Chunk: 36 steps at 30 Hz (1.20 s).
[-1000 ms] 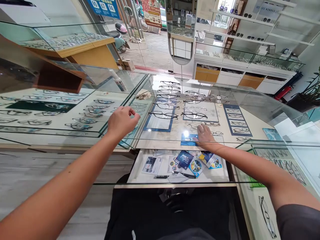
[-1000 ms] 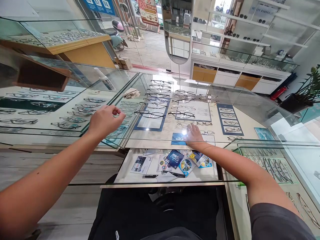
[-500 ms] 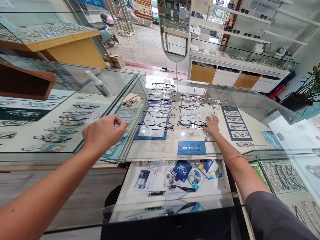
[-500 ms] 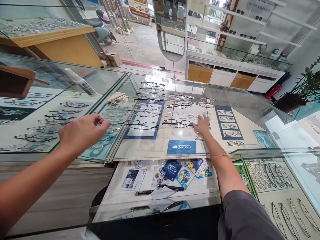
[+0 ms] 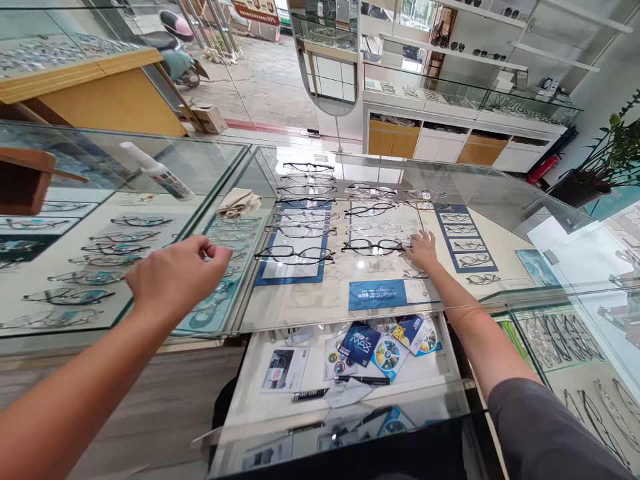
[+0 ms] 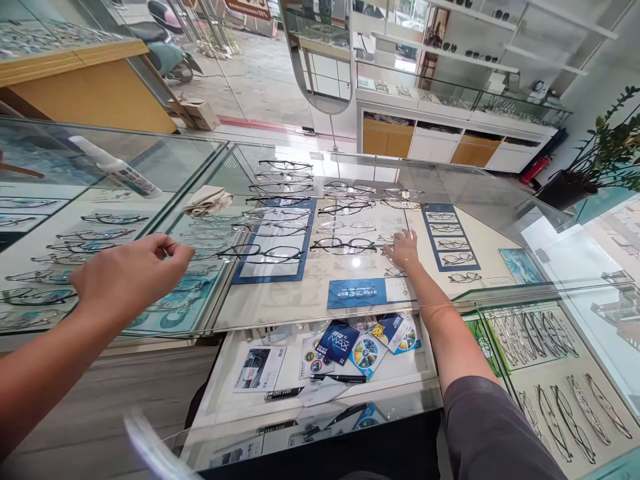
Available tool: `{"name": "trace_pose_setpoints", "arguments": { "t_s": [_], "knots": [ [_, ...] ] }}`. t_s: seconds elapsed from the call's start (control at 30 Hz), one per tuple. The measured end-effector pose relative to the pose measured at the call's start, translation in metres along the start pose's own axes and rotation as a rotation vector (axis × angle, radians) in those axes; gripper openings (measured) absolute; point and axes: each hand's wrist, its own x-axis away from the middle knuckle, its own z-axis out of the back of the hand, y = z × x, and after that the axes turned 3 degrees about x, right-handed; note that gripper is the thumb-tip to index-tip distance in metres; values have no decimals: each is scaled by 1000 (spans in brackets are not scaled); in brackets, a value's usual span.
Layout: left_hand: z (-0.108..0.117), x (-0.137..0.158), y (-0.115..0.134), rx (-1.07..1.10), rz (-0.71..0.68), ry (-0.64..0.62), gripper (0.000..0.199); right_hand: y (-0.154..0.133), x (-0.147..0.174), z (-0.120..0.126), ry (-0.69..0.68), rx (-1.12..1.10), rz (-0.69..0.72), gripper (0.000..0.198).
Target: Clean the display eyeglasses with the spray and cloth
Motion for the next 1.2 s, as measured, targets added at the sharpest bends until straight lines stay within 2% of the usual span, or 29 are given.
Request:
{"name": "trace_pose_setpoints", "arguments": {
  "t_s": [0.1, 0.23, 0.4, 0.5, 0.57, 0.67, 0.73, 0.77, 0.8, 0.87, 0.93, 0.97, 1.07, 1.2],
  "knots": [
    [1, 0, 2, -4, -3, -8, 26, -3, 5, 13, 27, 9, 17, 52],
    [1, 0, 4, -9, -21, -7, 26, -30, 18, 38, 13, 25, 185, 47],
    [0, -1, 5, 3, -49, 16, 29, -108, 51, 57, -154, -18, 488, 30],
    [-2, -3, 5, 13, -63, 37, 29, -158, 89, 63, -272, -35, 634, 24],
    [-4, -6, 4, 34, -72, 43, 29, -183, 121, 72, -374, -31, 696, 13],
    [-6, -7, 3, 69, -82, 35, 31, -198, 166, 106, -545, 51, 847, 13],
    [-7, -7, 3, 79, -83, 30, 30, -191, 179, 142, -541, -14, 1043, 20],
    [-6, -6, 3, 83, -87, 28, 30, -182, 177, 163, -508, -94, 1094, 24],
    [-6, -5, 4, 87, -88, 28, 30, -171, 170, 182, -430, -171, 1073, 29],
    [-5, -3, 6, 97, -88, 36, 30, -144, 140, 213, -146, -236, 889, 24],
    [-4, -1, 8, 102, -73, 48, 28, -118, 101, 228, 70, -124, 707, 13],
    [-4, -1, 9, 102, -60, 53, 27, -106, 82, 229, 107, -55, 644, 12],
    [-5, -2, 13, 103, -34, 56, 24, -87, 41, 219, 38, 82, 521, 21],
    [-8, -5, 13, 130, -40, 63, 24, -88, 29, 206, -53, 102, 463, 17]
  ]
}}
